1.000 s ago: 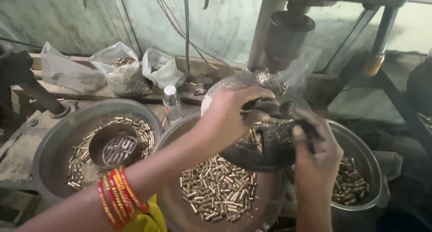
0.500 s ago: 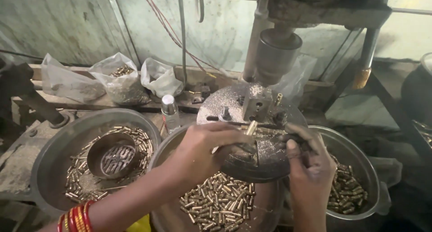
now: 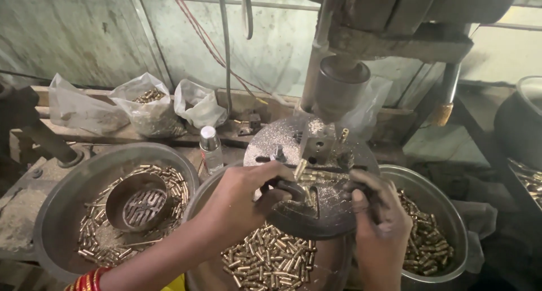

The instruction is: Operating an industrial press machine to process small brass metal components.

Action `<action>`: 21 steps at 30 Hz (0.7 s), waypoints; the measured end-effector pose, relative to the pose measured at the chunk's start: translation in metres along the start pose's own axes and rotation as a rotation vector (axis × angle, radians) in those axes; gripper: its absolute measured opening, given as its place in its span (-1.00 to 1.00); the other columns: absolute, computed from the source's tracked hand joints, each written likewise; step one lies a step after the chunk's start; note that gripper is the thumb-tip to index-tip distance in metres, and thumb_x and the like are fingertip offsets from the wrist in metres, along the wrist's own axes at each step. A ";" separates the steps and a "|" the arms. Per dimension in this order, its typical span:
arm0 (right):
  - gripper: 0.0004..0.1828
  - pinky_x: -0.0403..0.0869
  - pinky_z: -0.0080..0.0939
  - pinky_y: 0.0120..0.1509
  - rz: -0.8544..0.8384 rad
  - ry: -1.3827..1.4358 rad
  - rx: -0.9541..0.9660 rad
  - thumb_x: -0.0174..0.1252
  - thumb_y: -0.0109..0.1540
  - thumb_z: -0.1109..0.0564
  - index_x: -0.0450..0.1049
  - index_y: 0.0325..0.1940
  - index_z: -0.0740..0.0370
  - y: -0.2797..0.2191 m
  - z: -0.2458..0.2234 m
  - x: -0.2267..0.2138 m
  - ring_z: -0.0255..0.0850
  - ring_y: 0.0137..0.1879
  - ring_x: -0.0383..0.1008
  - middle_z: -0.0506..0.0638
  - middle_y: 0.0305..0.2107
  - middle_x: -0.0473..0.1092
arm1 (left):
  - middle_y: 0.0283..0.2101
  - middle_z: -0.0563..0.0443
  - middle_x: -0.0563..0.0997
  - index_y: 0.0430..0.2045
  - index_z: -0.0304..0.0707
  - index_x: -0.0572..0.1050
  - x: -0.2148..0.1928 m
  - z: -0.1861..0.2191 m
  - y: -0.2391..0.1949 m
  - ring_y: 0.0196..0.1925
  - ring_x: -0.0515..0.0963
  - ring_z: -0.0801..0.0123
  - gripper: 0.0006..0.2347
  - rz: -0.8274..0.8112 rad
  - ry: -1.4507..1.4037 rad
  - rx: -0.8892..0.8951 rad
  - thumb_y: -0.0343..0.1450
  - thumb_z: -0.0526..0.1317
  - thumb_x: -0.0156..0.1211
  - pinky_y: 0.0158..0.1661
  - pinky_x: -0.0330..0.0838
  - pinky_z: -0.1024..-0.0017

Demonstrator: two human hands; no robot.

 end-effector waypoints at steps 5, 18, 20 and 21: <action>-0.72 0.43 -0.38 0.13 -0.014 0.082 0.034 0.12 0.30 0.31 0.52 0.10 0.32 0.001 0.006 0.000 -0.35 0.01 0.50 -0.04 -0.10 0.49 | -0.32 -0.03 0.75 -0.18 -0.25 0.53 0.000 -0.009 0.001 -0.29 0.76 0.38 -0.76 0.016 -0.061 -0.153 0.30 -0.39 0.35 -0.25 0.58 0.39; -0.69 0.49 -0.27 -0.08 -0.040 -0.356 0.159 0.17 0.20 0.38 0.62 -0.01 0.27 0.063 0.221 -0.075 -0.26 -0.19 0.53 0.05 -0.22 0.59 | -0.36 0.07 0.69 -0.17 -0.23 0.56 0.006 0.006 0.011 -0.31 0.58 0.51 -0.76 0.015 -0.204 -0.550 0.31 -0.28 0.36 -0.21 0.46 0.45; -0.79 0.46 -0.23 -0.23 -0.446 -0.643 0.395 0.25 0.18 0.19 0.60 -0.10 0.26 0.060 0.330 -0.084 -0.22 -0.29 0.54 0.09 -0.31 0.59 | -0.37 0.04 0.66 -0.21 -0.30 0.55 0.013 -0.001 0.012 -0.31 0.53 0.52 -0.79 0.031 -0.255 -0.461 0.33 -0.31 0.38 -0.21 0.45 0.48; -0.79 0.46 -0.23 -0.23 -0.447 -0.643 0.391 0.25 0.18 0.19 0.60 -0.10 0.26 0.058 0.364 -0.087 -0.22 -0.29 0.54 0.09 -0.31 0.59 | -0.37 0.04 0.66 -0.21 -0.30 0.55 0.015 -0.002 0.014 -0.31 0.53 0.52 -0.79 0.035 -0.254 -0.459 0.33 -0.31 0.38 -0.21 0.45 0.48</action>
Point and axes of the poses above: each hand's wrist, its own y-axis towards the middle knuckle, its own x-axis out of the palm, z = x × y, the point moved 2 cm from there along y, towards the middle knuckle
